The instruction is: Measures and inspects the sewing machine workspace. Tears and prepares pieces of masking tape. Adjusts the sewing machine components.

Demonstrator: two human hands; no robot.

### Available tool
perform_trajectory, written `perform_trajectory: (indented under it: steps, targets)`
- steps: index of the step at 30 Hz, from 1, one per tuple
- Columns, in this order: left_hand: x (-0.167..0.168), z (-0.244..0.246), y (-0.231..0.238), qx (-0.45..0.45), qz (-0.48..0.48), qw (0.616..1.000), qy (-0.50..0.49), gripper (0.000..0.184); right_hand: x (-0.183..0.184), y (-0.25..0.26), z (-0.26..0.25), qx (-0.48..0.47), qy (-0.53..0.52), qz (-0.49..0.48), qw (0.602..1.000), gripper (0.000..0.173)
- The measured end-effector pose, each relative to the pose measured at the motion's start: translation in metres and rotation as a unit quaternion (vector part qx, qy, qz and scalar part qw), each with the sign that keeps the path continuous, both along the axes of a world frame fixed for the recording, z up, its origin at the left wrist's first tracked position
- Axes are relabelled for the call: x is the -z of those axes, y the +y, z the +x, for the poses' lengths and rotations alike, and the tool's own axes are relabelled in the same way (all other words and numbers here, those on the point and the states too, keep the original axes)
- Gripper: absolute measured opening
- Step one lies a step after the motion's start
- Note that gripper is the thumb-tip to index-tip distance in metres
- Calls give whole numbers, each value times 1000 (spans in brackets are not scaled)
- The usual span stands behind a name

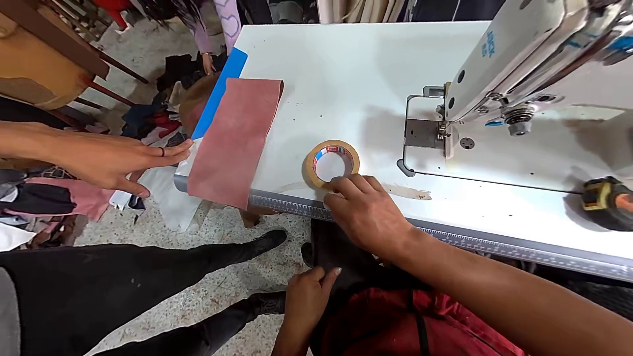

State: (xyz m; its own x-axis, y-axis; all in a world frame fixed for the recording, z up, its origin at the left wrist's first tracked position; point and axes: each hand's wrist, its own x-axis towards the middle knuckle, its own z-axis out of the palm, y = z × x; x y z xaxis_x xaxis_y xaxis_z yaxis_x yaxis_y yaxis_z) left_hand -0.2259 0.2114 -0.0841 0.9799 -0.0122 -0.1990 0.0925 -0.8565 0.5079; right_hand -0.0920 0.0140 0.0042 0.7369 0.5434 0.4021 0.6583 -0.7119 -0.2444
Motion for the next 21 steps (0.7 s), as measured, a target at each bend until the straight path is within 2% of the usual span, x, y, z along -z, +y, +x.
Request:
perform_trajectory:
  steps: [1, 2, 4, 6, 7, 10, 12, 15, 16, 19, 21]
  targets:
    - [2, 0, 2, 8, 35, 999, -4, 66, -1, -1, 2, -5, -5, 2, 1000, 16]
    - [3, 0, 5, 26, 55, 998, -23, 60, -2, -4, 3, -13, -8, 15, 1000, 16]
    - [-1, 4, 11, 90, 62, 994, -23, 20, -8, -10, 3, -32, 9, 70, 997, 14]
    - [-6, 9, 16, 143, 41, 988, -47, 38, -21, -18, -3, -38, 60, 147, 987, 12]
    - [-15, 11, 16, 143, 17, 987, -67, 39, -30, -22, -7, -34, 90, 191, 977, 12]
    - [-64, 16, -4, 39, -81, 966, -243, 44, -57, -34, -19, 0, 182, 327, 927, 9]
    - [-101, 23, -21, 14, -93, 933, -348, 33, -75, -37, -29, 34, 252, 381, 889, 8]
    - [-128, 33, -40, 38, -101, 908, -405, 24, -92, -46, -39, 70, 321, 429, 841, 8]
    - [-131, 34, -45, 51, -121, 908, -398, 30, -93, -50, -41, 76, 339, 445, 825, 8]
    - [-130, 33, -64, 65, -245, 928, -272, 76, -88, -61, -46, 99, 365, 504, 776, 8]
    - [-129, 34, -80, 34, -340, 926, -159, 84, -85, -65, -52, 104, 380, 541, 743, 8]
